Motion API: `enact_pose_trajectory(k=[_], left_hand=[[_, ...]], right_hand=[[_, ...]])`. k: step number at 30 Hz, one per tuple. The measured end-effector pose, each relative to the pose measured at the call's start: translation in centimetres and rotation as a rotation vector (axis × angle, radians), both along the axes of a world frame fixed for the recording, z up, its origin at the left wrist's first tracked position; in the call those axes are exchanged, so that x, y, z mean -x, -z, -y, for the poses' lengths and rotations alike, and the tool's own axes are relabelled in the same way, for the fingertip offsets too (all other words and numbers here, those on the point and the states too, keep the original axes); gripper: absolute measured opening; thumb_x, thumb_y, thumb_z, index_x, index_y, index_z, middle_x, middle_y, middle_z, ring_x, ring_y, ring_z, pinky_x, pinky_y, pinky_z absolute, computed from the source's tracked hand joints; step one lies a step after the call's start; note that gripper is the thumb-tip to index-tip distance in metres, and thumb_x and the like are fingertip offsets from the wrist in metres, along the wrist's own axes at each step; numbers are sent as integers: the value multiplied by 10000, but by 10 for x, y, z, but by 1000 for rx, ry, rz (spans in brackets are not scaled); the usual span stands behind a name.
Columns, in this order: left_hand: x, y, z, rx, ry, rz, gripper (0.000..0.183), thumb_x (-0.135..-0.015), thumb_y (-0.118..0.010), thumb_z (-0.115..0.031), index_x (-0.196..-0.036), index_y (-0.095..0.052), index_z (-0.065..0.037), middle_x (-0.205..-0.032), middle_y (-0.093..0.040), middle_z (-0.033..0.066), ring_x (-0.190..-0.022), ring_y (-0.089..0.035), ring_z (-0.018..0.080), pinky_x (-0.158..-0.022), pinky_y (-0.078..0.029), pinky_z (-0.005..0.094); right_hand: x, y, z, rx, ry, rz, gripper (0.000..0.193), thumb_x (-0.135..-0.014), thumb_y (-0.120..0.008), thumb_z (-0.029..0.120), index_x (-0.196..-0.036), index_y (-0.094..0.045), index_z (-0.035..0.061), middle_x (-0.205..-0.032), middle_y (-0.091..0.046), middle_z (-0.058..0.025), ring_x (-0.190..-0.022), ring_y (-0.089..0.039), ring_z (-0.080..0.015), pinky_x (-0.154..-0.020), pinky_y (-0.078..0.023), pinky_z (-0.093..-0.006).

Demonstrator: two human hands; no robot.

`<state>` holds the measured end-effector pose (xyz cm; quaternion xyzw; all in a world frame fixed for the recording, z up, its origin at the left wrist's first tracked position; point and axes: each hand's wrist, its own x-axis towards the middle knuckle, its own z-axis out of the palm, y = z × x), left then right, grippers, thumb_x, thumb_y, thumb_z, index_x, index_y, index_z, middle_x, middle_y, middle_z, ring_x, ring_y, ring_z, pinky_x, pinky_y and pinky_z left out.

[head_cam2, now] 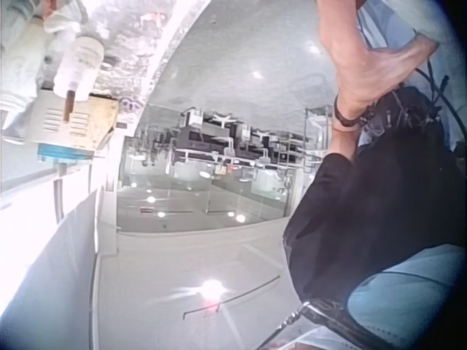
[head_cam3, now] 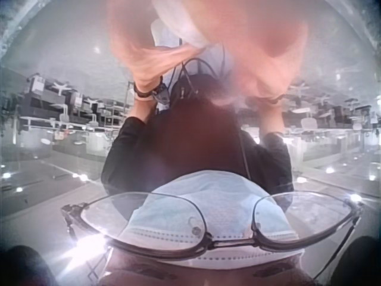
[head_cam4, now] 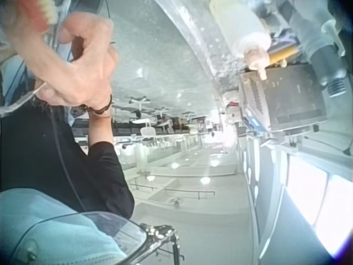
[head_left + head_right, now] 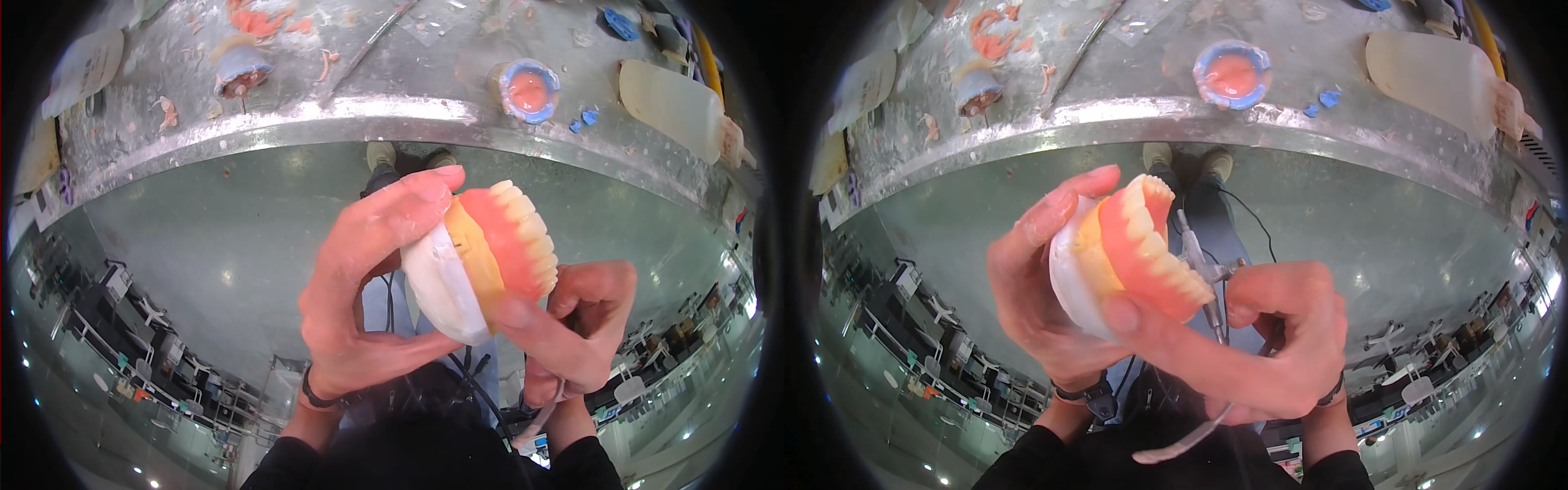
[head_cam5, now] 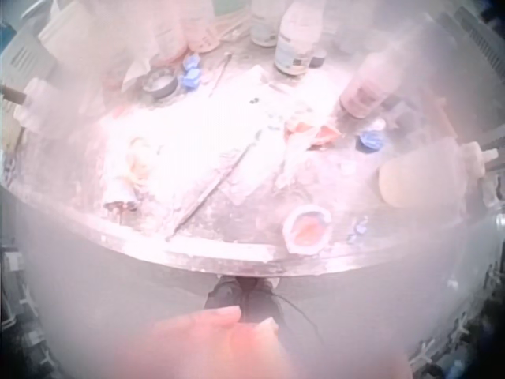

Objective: The person applies pink material to a dental model using a metal tool, then detaches the model from a metal frame. They carry the model to a machine and place it inside.

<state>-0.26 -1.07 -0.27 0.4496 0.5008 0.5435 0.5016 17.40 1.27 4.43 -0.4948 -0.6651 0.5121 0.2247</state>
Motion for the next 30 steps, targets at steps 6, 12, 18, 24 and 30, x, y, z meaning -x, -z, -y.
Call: enact_pose_trajectory(k=[6, 12, 18, 24, 30], left_hand=[[1, 5, 1, -51, 15, -24, 706, -557, -790, 37, -1183, -466, -10, -1229, -474, 213, -1125, -509, 345, -827, -505, 368], [-8, 1, 1, -21, -12, -65, 773, -572, -795, 22, -1237, -403, -19, -1263, -442, 226, -1113, -519, 318, -883, -477, 382], [-12, 0, -5, -187, -148, -279, 808, -554, -820, -7, -1234, -385, -15, -1169, -468, 200, -1056, -540, 333, -834, -518, 376], [-24, 2, -12, -243, -218, -114, 760, -605, -764, -54, -1251, -363, -47, -1170, -457, 185, -1072, -515, 357, -884, -471, 426], [-26, -30, -18, 395, -194, 1016, 734, -710, -638, -106, -1349, -275, -83, -1282, -405, 176, -1140, -462, 356, -954, -397, 461]], right_hand=[[-2, 2, 5, -52, 66, -7, 687, -763, -532, 554, -1094, -527, -48, -814, -373, -40, -492, -300, -68, -519, -278, -201], [-11, 11, 12, -80, 495, 162, 819, -779, -497, 643, -1126, -501, -100, -810, -367, -36, -466, -282, -53, -509, -272, -188], [-3, 7, 3, 197, 422, 28, 977, -492, -808, 537, -1229, -479, -13, -935, -471, -34, -575, -348, -10, -448, -223, -147], [5, 12, 10, 473, 480, -259, 1129, -435, -901, 345, -1339, -319, -2, -1167, -492, -115, -796, -538, -39, -514, -306, -88], [13, 14, 6, 481, 573, -542, 1029, -557, -856, 342, -1319, -305, -76, -1245, -492, -191, -549, -405, 30, -458, -252, -115]])
